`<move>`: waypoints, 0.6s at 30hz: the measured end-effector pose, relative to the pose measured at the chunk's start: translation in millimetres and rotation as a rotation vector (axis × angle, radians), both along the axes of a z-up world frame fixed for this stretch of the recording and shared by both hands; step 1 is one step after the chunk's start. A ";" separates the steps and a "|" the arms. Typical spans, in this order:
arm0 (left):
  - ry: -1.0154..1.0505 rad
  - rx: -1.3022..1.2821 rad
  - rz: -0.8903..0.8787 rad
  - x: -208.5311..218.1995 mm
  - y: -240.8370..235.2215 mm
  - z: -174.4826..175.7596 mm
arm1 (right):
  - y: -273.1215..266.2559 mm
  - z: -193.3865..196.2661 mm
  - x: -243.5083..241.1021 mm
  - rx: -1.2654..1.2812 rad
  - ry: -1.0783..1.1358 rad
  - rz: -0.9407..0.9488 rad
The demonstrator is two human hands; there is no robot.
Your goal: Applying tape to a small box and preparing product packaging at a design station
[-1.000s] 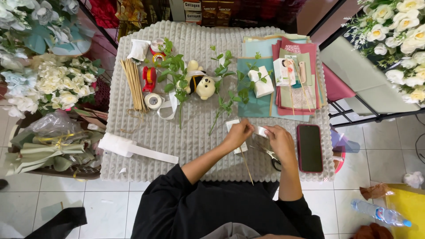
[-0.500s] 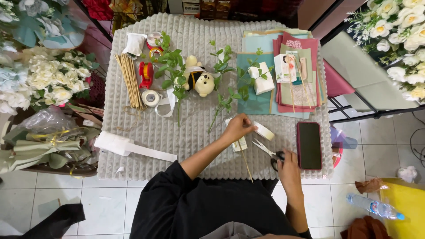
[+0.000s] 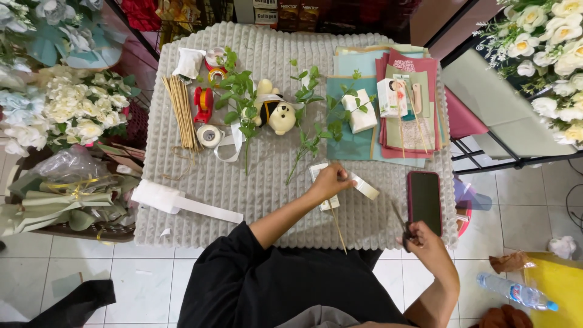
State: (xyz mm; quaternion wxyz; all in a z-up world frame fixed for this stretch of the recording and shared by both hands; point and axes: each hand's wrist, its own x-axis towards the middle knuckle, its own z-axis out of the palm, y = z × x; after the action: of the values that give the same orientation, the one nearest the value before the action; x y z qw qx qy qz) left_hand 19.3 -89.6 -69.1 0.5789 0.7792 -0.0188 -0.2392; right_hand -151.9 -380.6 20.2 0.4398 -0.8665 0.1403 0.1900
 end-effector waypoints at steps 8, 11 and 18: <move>0.071 -0.143 0.093 -8.3 -5.6 20.2 | 29.9 -60.5 12.1 0.541 -0.093 0.017; 0.088 -0.165 0.110 -9.3 -7.2 19.8 | 58.3 -63.5 8.5 0.449 0.061 0.089; 0.231 -0.312 0.130 -20.3 -10.6 38.2 | 79.4 -41.5 1.8 0.327 0.198 0.118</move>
State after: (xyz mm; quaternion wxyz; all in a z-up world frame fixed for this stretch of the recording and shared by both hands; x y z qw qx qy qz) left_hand -1.0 -100.2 -30.9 0.7051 0.6472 0.0610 -0.2833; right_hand -150.1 -301.2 -21.2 0.5468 -0.7673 0.0990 0.3202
